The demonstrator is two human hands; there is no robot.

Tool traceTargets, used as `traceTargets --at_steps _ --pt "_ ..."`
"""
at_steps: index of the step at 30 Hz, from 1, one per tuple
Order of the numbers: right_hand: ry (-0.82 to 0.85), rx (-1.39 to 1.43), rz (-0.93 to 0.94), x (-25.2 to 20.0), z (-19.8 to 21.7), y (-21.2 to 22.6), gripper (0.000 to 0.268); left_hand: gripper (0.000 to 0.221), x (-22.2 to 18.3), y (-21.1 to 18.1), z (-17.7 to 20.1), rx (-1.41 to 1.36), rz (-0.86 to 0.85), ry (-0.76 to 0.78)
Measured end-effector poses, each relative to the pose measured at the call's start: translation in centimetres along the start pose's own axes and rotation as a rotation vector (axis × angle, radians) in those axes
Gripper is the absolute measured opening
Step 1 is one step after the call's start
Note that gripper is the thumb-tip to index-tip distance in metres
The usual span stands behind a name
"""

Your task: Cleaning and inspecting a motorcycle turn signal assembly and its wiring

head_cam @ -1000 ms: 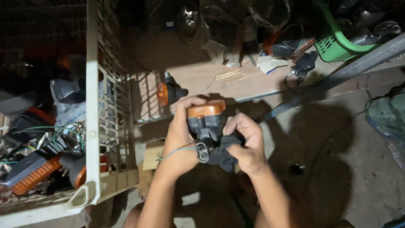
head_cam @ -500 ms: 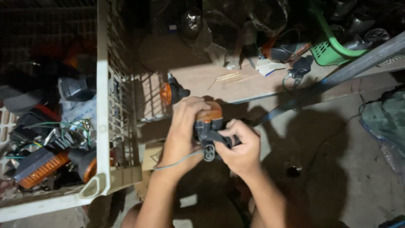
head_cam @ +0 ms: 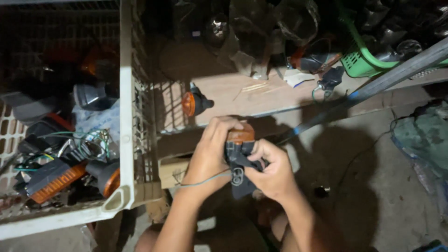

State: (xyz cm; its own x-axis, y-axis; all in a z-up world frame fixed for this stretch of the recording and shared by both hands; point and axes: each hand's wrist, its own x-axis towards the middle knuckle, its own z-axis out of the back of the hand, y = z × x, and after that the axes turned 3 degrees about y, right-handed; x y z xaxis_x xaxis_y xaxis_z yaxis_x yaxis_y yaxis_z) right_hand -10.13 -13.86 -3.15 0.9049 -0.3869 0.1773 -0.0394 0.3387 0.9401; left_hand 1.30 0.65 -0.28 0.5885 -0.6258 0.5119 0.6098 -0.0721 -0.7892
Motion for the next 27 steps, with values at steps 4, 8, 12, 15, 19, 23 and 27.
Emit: traceTargets --at_steps 4,8,12,15,19,23,27 --pt "-0.151 -0.106 0.158 -0.1 -0.7 -1.1 0.021 0.073 0.1 0.4 -0.5 -0.048 0.010 -0.006" --pt "-0.335 -0.166 0.326 0.0 -1.3 -1.4 0.023 0.066 0.6 -0.4 -0.8 -0.137 0.029 -0.034" --pt "-0.217 -0.126 0.192 0.2 -1.0 -0.4 0.020 0.069 0.3 0.5 -0.7 -0.073 0.023 -0.024" --pt "-0.069 -0.075 0.073 0.4 -0.5 -0.4 0.021 0.067 -0.2 1.1 -0.7 -0.024 0.025 -0.055" --pt "-0.018 -0.060 0.014 0.6 -1.0 0.9 0.021 0.065 0.1 0.6 0.0 -0.015 0.023 -0.074" --pt "0.040 -0.145 0.019 1.2 -0.1 0.5 0.022 0.069 0.0 0.5 -0.3 0.035 0.026 -0.050" --pt "-0.102 -0.230 0.063 0.5 0.5 0.2 0.019 0.075 0.4 -1.1 -0.6 0.081 0.056 0.016"
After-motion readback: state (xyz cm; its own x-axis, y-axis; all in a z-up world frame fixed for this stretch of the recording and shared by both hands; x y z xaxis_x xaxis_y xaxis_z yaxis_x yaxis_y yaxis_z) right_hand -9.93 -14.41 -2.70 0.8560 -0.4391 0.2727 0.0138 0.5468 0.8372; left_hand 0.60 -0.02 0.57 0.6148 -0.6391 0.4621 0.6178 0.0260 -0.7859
